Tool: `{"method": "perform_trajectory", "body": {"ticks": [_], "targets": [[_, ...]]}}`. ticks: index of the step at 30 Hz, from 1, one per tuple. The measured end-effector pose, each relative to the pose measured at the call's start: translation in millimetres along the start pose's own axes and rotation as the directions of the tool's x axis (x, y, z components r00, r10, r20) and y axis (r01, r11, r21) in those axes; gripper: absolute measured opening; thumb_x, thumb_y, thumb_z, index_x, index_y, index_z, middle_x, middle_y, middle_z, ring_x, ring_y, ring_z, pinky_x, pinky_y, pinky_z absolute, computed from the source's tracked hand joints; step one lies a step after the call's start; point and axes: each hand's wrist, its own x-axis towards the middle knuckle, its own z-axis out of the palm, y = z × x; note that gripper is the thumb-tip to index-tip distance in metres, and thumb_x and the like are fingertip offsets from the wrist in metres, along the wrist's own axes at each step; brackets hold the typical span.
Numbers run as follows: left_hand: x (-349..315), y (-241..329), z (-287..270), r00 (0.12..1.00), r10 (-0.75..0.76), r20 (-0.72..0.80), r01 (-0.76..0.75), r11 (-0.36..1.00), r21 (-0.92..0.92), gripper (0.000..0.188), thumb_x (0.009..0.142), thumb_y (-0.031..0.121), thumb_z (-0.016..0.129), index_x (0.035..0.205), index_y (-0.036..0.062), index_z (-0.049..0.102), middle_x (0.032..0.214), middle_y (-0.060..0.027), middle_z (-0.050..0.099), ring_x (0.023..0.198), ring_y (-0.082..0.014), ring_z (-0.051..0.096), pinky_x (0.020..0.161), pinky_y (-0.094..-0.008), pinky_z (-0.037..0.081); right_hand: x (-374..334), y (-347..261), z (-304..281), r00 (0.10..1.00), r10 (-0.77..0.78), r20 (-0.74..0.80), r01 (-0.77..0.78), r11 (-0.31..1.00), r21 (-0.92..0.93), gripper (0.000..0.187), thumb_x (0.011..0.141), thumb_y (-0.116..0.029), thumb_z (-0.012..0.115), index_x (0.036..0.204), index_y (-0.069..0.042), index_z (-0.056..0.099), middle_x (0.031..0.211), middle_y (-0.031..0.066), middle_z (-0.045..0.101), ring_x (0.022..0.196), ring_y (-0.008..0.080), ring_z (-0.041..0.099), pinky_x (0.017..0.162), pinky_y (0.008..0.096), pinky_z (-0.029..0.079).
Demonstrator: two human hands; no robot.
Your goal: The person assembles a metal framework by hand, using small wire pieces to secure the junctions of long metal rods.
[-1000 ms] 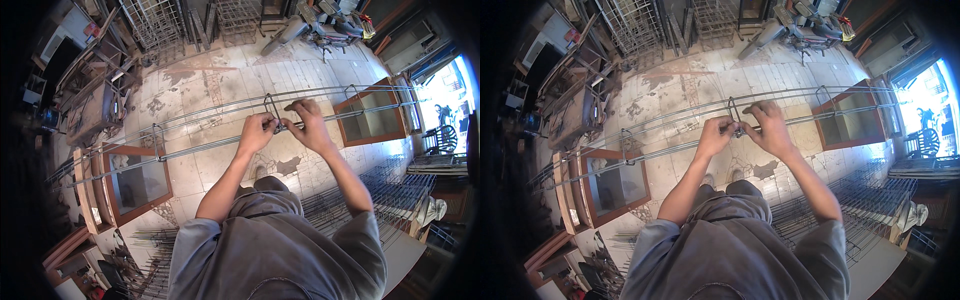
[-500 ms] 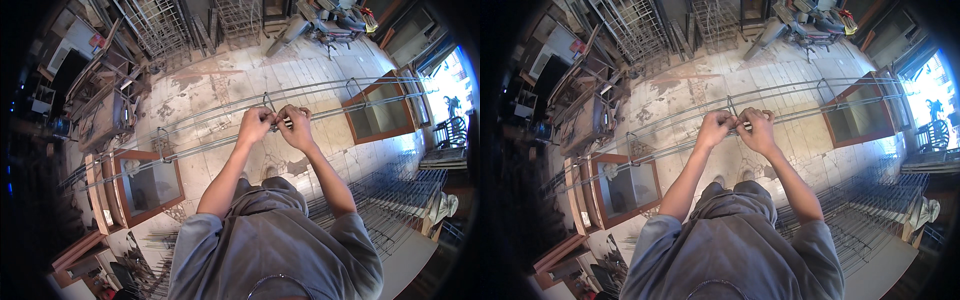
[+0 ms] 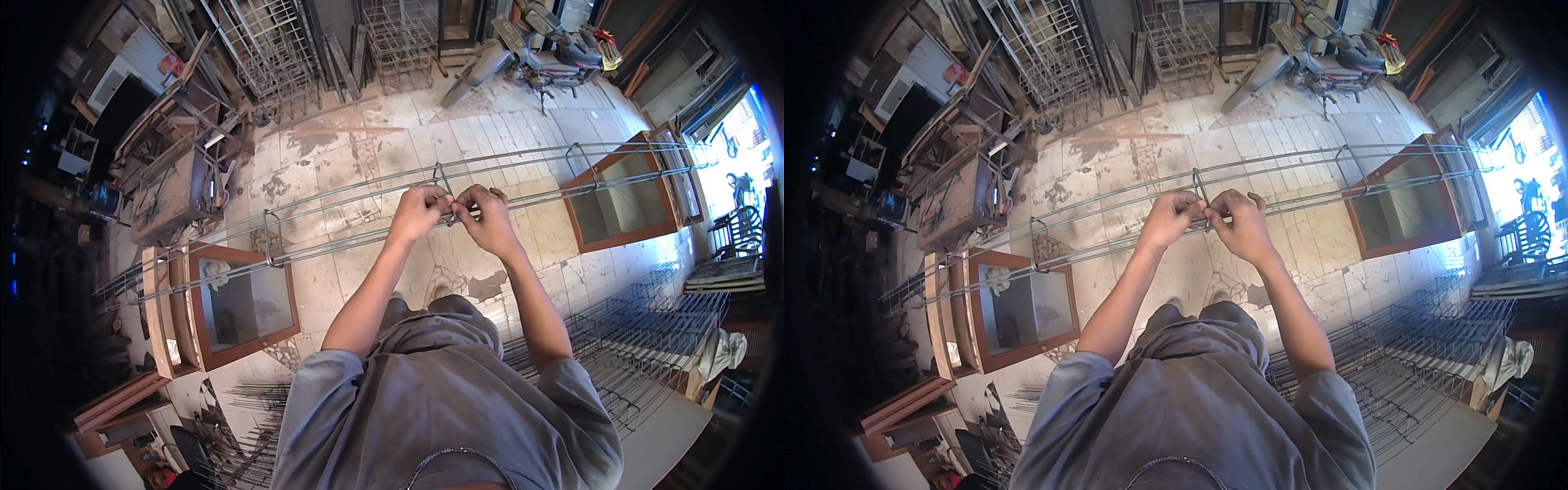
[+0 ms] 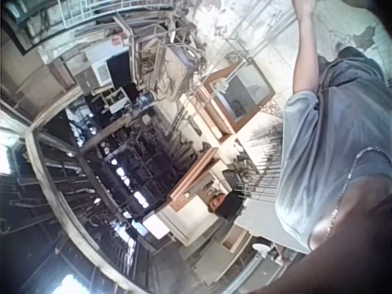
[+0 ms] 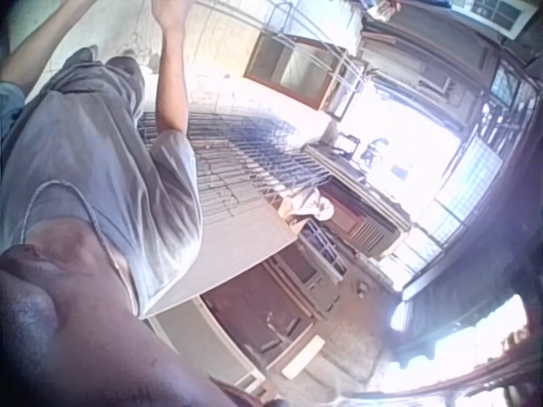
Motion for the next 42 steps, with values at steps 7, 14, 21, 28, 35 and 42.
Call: {"method": "perform_trajectory", "body": {"ticks": [7, 14, 21, 28, 35, 42], "targets": [[7, -5, -3, 1.0, 0.012, 0.026, -0.011, 1.0, -0.024, 0.021, 0.085, 0.018, 0.071, 0.088, -0.003, 0.07, 0.085, -0.0117, 0.068, 0.079, -0.0178, 0.063, 0.076, -0.0307, 0.049, -3, -5, 3, 0.992, -0.091, -0.086, 0.091, 0.996, -0.009, 0.006, 0.088, -0.013, 0.062, 0.09, -0.008, 0.06, 0.09, 0.0036, 0.062, 0.09, 0.023, 0.062, 0.098, 0.0473, 0.033], [10, -22, -1, 0.992, 0.124, 0.001, -0.124, 0.992, 0.005, 0.021, 0.087, 0.016, 0.069, 0.089, -0.0046, 0.07, 0.088, -0.0115, 0.069, 0.081, -0.0172, 0.066, 0.076, -0.0305, 0.051, -5, -5, 5, 0.986, -0.132, -0.103, 0.136, 0.99, 0.036, 0.004, 0.088, -0.011, 0.062, 0.091, -0.009, 0.061, 0.092, 0.0041, 0.062, 0.091, 0.0248, 0.061, 0.1, 0.0469, 0.033], [2, 1, -5, 1.0, -0.011, 0.009, 0.011, 0.997, 0.082, 0.02, 0.085, 0.017, 0.068, 0.088, -0.0012, 0.074, 0.077, -0.0154, 0.072, 0.074, -0.0226, 0.07, 0.073, -0.0335, 0.053, -23, 8, 22, 0.921, -0.256, -0.292, 0.23, 0.966, -0.121, 0.006, 0.086, -0.008, 0.065, 0.091, -0.007, 0.061, 0.098, 0.0046, 0.063, 0.098, 0.0225, 0.059, 0.102, 0.0467, 0.033], [12, 8, -13, 0.997, 0.043, 0.071, -0.054, 0.985, 0.163, 0.017, 0.084, 0.014, 0.067, 0.088, -0.0009, 0.073, 0.081, -0.0147, 0.071, 0.077, -0.0265, 0.071, 0.073, -0.0354, 0.054, -31, 0, 41, 0.861, -0.395, -0.322, 0.284, 0.897, -0.34, 0.018, 0.077, -0.005, 0.066, 0.093, -0.006, 0.06, 0.104, 0.0071, 0.061, 0.099, 0.0253, 0.057, 0.099, 0.0474, 0.038], [28, 61, -14, 0.872, 0.266, 0.411, -0.468, 0.699, 0.541, 0.012, 0.08, 0.011, 0.066, 0.082, 0.0001, 0.07, 0.087, -0.0156, 0.068, 0.079, -0.0374, 0.064, 0.071, -0.044, 0.051, -36, -11, 50, 0.842, -0.453, -0.293, 0.219, 0.784, -0.58, 0.025, 0.073, -0.011, 0.063, 0.097, -0.003, 0.061, 0.106, 0.0116, 0.057, 0.099, 0.029, 0.055, 0.091, 0.0445, 0.043], [53, 69, -13, 0.651, 0.259, 0.714, -0.691, 0.592, 0.415, 0.013, 0.075, 0.009, 0.067, 0.08, -0.0024, 0.067, 0.085, -0.0193, 0.065, 0.082, -0.0376, 0.063, 0.071, -0.0418, 0.051, -36, -23, 75, 0.848, -0.333, -0.413, 0.012, 0.79, -0.613, 0.028, 0.076, -0.013, 0.06, 0.1, 0.001, 0.062, 0.107, 0.0169, 0.055, 0.098, 0.0335, 0.054, 0.088, 0.0468, 0.045]]}}
